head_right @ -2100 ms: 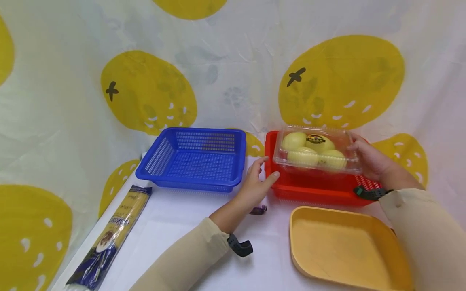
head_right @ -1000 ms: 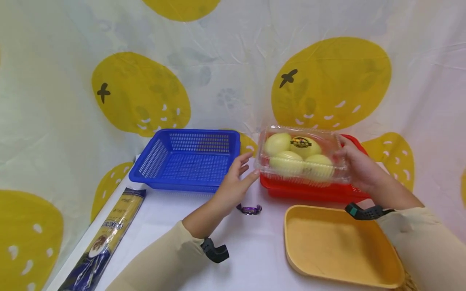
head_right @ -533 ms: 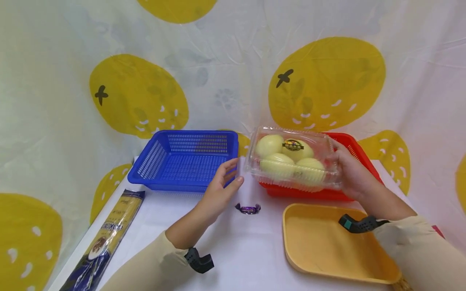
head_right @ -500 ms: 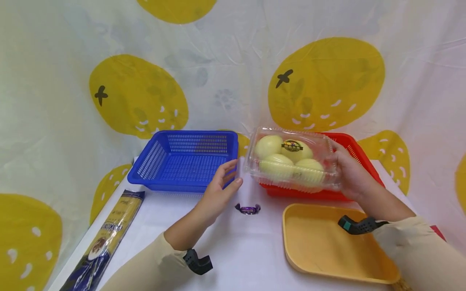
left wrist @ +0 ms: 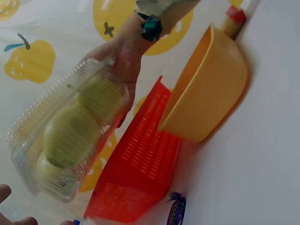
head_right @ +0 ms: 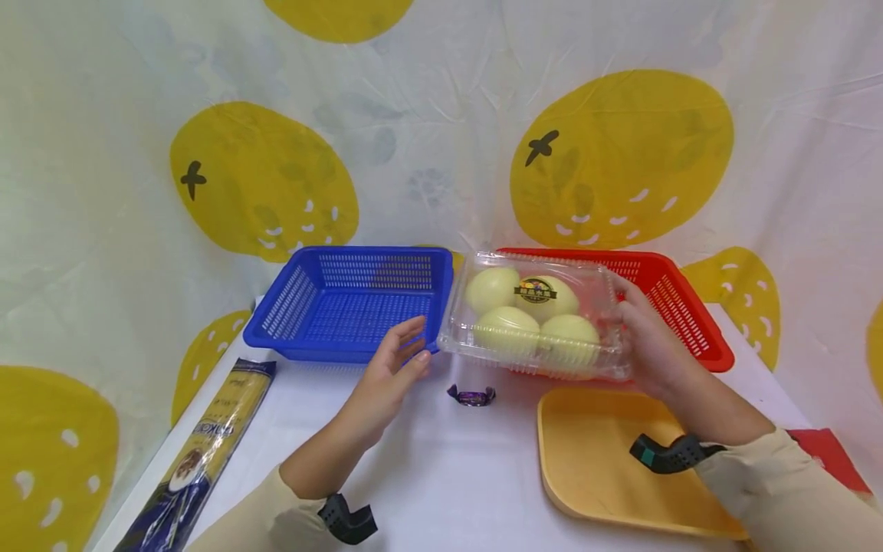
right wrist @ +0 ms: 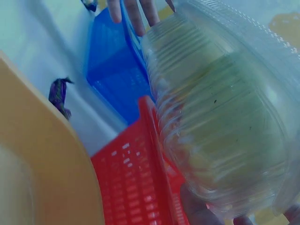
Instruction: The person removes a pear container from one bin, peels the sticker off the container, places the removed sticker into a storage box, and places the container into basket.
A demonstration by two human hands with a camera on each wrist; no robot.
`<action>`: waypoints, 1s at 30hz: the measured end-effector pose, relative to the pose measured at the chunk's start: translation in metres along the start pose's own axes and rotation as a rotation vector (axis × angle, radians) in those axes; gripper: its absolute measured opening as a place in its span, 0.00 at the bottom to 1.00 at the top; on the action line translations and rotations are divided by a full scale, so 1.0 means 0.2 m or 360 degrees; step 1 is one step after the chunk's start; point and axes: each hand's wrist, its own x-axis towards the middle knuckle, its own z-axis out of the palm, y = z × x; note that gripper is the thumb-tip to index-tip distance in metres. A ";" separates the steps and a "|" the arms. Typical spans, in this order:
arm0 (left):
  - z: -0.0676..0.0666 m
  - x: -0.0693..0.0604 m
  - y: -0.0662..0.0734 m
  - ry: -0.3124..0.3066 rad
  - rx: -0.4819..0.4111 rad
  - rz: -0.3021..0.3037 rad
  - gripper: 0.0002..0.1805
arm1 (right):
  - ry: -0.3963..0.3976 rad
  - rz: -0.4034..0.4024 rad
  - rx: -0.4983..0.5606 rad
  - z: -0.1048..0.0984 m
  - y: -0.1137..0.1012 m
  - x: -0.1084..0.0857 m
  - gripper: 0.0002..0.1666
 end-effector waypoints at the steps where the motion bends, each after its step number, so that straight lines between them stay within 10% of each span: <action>1: -0.01 0.00 0.00 0.0003 0.0000 0.0015 0.32 | 0.0001 -0.0002 -0.0006 0.02 0.00 0.00 0.36; 30: -0.24 -0.34 0.00 0.0086 0.0116 0.0052 0.30 | 0.0107 0.0177 -0.0068 0.41 0.10 -0.12 0.44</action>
